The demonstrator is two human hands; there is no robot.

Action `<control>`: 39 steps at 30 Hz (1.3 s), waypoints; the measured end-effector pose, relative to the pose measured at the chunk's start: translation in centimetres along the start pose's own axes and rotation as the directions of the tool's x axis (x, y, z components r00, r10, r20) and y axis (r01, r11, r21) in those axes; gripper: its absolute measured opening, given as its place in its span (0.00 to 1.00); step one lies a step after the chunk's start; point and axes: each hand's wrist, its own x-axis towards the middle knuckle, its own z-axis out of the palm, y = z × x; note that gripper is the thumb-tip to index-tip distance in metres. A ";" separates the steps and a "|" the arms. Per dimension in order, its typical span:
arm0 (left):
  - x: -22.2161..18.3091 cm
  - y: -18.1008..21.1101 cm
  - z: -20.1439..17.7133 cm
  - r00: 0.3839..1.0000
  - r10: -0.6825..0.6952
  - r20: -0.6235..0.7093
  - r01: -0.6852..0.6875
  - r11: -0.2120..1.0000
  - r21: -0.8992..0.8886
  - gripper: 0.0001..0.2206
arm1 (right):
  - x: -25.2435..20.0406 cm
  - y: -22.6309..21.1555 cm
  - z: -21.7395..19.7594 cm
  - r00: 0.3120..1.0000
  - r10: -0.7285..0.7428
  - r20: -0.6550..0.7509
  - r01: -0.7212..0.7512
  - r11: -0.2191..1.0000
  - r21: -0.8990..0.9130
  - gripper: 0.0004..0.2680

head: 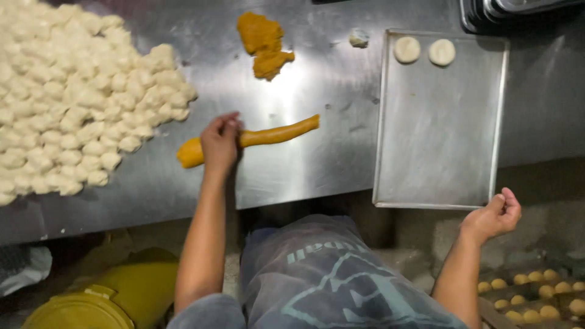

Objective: Manually filling small pieces of dough with a paste and rolling them into balls on a tray.

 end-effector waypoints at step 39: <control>-12.1 -4.0 -10.7 0.965 -0.083 0.247 0.235 0.689 -0.685 0.10 | -18.3 -20.6 26.7 0.365 -0.112 0.924 0.270 0.963 0.010 0.20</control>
